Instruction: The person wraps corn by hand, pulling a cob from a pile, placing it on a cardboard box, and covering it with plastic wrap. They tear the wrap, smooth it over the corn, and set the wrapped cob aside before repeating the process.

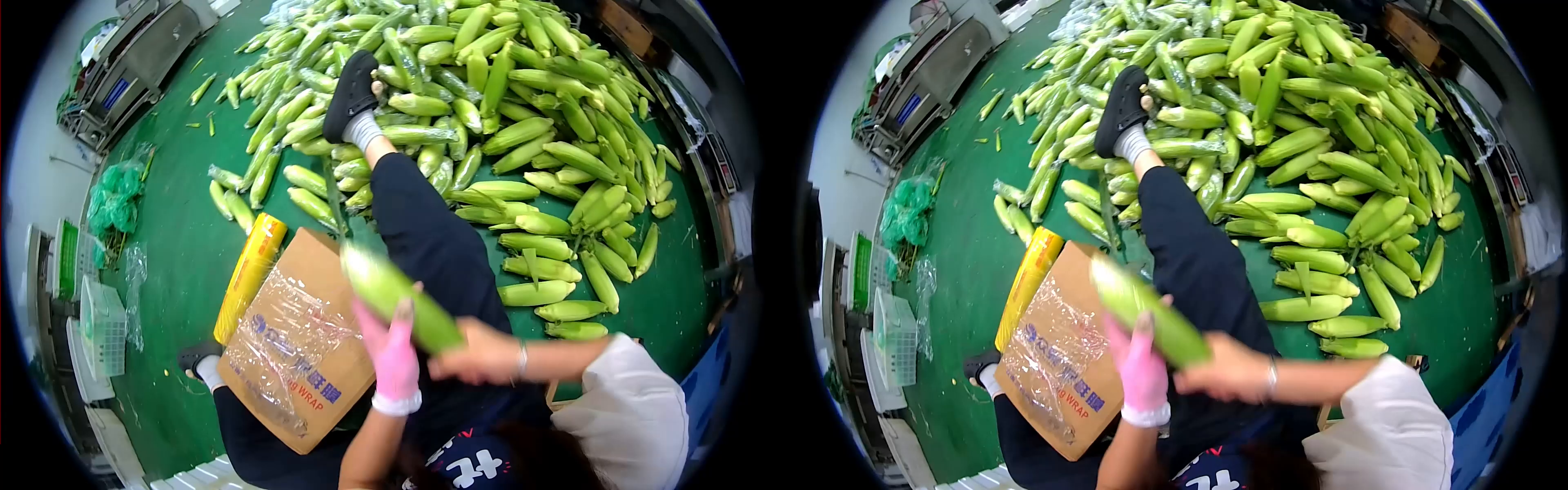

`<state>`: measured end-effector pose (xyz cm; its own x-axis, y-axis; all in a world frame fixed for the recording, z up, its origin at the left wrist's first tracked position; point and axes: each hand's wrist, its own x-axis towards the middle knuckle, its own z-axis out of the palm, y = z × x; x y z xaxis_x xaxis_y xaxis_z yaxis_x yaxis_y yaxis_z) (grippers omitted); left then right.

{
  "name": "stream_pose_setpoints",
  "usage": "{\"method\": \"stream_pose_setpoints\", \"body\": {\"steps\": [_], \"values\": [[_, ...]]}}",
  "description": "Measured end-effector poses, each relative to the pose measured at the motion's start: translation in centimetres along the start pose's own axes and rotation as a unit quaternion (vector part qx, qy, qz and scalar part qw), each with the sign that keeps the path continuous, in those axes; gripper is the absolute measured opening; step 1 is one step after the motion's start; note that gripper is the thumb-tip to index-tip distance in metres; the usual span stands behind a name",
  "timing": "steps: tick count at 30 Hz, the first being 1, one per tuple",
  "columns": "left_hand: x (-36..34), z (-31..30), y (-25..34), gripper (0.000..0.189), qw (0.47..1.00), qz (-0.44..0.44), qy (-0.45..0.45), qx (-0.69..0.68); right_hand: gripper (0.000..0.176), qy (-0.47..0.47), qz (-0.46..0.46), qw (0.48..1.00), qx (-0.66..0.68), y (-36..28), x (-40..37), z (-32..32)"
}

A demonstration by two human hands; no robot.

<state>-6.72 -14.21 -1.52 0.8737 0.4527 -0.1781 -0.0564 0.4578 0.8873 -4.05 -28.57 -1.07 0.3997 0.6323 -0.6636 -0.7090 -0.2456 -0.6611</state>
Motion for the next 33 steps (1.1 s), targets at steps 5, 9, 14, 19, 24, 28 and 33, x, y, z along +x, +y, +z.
{"method": "stream_pose_setpoints", "body": {"steps": [5, 9, 14, 19, 24, 28, 33], "values": [[4.3, -3.2, 2.4, 0.039, 0.976, 0.085, 0.043, 0.197, 0.027, 0.133, -0.182, 0.971, 0.076, -18.2, 19.0, -14.2], [2.2, -15.2, 6.3, 0.033, 0.924, 0.103, 0.220, 0.294, 0.064, 0.263, -0.448, 0.850, -0.092, -25.7, 19.2, -21.8], [-7.6, -27.9, 6.9, 0.026, 0.849, 0.044, 0.387, 0.357, 0.083, 0.289, -0.049, 0.723, -0.626, -12.6, 20.0, -33.9], [-9.9, -28.5, 7.1, 0.028, 0.805, 0.006, 0.419, 0.420, 0.072, 0.314, -0.046, 0.642, -0.699, -3.8, 19.8, -39.1], [-10.9, -29.6, 5.6, 0.040, 0.705, 0.003, 0.358, 0.612, 0.071, 0.456, -0.199, 0.532, -0.685, -8.4, 13.1, -34.9], [-10.8, -27.8, 4.9, 0.050, 0.737, -0.014, 0.299, 0.606, 0.054, 0.350, -0.419, 0.709, -0.447, -13.5, 6.5, -17.7], [-8.5, -27.9, 4.5, 0.046, 0.608, 0.003, 0.247, 0.754, 0.055, 0.023, -0.568, 0.642, -0.514, -10.2, 11.2, 6.7]]}}
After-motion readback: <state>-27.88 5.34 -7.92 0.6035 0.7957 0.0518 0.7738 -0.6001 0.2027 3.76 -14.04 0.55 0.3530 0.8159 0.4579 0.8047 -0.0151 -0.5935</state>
